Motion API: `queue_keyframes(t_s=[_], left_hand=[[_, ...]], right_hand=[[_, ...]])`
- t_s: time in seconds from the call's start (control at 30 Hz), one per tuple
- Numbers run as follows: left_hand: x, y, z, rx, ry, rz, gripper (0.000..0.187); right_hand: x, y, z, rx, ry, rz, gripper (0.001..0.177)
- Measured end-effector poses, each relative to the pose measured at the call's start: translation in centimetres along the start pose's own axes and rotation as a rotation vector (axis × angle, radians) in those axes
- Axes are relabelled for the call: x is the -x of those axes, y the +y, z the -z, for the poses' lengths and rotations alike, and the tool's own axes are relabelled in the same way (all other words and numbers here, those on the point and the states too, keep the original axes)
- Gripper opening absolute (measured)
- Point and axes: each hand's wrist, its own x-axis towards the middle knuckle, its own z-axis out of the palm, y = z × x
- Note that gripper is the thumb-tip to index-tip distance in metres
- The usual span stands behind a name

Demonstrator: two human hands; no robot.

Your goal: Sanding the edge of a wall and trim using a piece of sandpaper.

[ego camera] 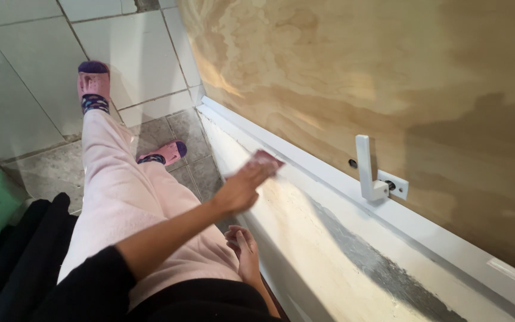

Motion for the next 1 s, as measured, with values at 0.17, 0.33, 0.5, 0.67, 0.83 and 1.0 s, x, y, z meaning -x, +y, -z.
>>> queue_keyframes(t_s=[0.17, 0.33, 0.5, 0.67, 0.83, 1.0], left_hand=[[-0.7, -3.1, 0.2, 0.013, -0.048, 0.116, 0.084], [-0.1, -2.8, -1.6, -0.064, -0.033, 0.047, 0.075], [-0.3, -5.3, -0.9, -0.039, 0.02, 0.195, 0.078], [-0.6, -2.0, 1.1, 0.042, 0.013, 0.077, 0.078], [-1.0, -4.8, 0.7, 0.028, -0.124, 0.201, 0.079], [-1.0, -4.5, -0.1, -0.006, -0.035, -0.016, 0.078]], right_hand=[[-0.7, 1.4, 1.0, -0.014, -0.016, -0.001, 0.031], [-0.7, 0.5, 0.3, 0.041, -0.01, -0.024, 0.031], [-0.7, 1.0, 0.7, 0.038, -0.028, -0.004, 0.034], [-0.9, 0.8, 0.7, 0.056, -0.011, -0.021, 0.034], [-0.5, 0.2, 0.2, 0.045, 0.002, -0.027, 0.034], [-0.9, 1.0, 1.0, 0.031, 0.002, -0.012, 0.035]])
